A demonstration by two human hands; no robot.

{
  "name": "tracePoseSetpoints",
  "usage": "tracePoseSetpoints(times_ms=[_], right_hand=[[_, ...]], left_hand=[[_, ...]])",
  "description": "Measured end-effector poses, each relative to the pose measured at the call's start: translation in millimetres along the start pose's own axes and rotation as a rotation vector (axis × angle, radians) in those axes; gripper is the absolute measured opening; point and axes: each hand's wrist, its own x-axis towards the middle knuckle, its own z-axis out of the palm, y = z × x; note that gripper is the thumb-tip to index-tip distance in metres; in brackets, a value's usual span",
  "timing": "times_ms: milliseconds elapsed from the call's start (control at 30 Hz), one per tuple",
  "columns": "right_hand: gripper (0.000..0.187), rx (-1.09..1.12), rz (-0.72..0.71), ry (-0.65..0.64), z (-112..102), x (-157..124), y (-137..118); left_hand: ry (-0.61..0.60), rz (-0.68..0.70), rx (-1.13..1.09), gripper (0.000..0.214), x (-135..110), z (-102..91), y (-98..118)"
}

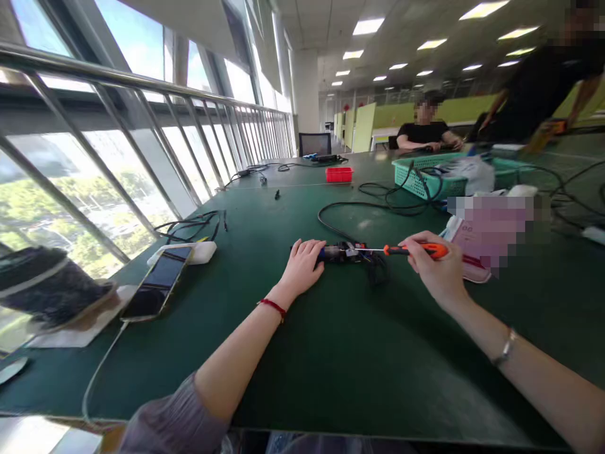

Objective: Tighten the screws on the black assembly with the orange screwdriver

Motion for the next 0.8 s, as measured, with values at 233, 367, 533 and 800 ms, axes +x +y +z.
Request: tracePoseSetpoints(times_ms=[233, 367, 533, 800], right_hand=[[0.016, 0.012, -0.025, -0.032, -2.8, -1.7, -0.7], [0.017, 0.008, -0.031, -0.063, -3.4, -2.0, -1.8], [0.017, -0.003, -0.037, -0.084, -4.2, -4.4, -0.3], [0.031, -0.135, -0.047, -0.281, -8.8, 36.7, -24.1]], left_hand=[[0.026, 0.013, -0.002, 0.047, 0.3, -0.2, -1.2], [0.024, 0.022, 0.001, 0.047, 0.7, -1.1, 0.3], [0.019, 0.017, 0.003, 0.046, 1.1, -1.7, 1.3], [0.029, 0.019, 0.005, 0.044, 3.1, 1.1, 0.1]])
